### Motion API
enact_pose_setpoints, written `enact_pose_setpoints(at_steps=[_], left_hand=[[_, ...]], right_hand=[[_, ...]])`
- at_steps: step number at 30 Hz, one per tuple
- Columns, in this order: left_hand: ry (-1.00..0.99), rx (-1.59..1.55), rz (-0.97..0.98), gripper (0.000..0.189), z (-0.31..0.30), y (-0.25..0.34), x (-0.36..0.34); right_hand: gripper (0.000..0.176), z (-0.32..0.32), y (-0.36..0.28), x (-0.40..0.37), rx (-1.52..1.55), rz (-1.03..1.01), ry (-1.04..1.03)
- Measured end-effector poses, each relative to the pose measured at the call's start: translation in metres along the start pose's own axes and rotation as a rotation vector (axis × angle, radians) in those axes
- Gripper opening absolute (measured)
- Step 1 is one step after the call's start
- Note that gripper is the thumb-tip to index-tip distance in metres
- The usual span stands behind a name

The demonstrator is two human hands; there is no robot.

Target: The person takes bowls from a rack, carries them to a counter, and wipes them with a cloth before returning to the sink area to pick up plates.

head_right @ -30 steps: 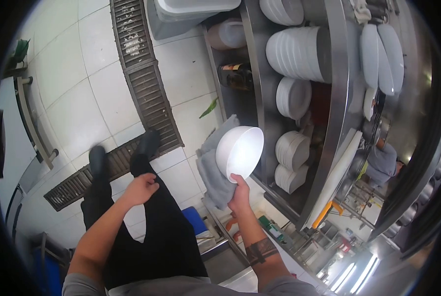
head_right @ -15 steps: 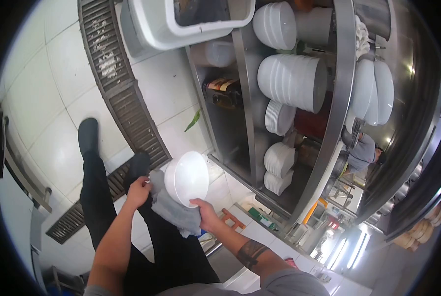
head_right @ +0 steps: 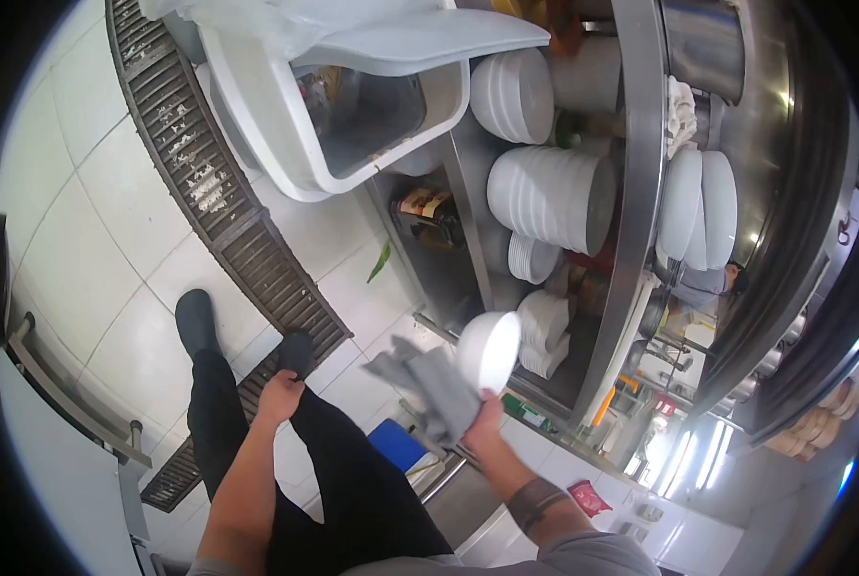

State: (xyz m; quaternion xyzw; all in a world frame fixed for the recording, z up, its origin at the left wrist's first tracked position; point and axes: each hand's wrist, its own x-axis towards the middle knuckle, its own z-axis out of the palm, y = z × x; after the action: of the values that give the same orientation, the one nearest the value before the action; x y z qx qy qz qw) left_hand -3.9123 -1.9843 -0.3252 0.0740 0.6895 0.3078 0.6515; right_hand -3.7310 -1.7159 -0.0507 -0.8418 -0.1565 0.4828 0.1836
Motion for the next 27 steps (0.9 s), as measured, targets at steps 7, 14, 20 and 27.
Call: enact_pose_setpoints(at_steps=[7,14,20,27], left_hand=[[-0.031,0.12,0.046,0.039,-0.019,0.029,0.005],[-0.036,0.2,0.014,0.039,0.023,0.061,0.025],[-0.094,0.185,0.012,0.044,0.088,0.034,0.043],[-0.096,0.205,-0.094,0.046,0.119,0.03,0.05]], right_hand=[[0.058,0.011,-0.14,0.059,0.13,-0.396,-0.148],[0.061,0.059,-0.234,0.083,0.364,-0.579,-0.149],[0.063,0.069,-0.298,0.143,0.263,-0.846,-0.231],[0.061,0.108,-0.342,0.168,0.173,-0.957,-0.587]])
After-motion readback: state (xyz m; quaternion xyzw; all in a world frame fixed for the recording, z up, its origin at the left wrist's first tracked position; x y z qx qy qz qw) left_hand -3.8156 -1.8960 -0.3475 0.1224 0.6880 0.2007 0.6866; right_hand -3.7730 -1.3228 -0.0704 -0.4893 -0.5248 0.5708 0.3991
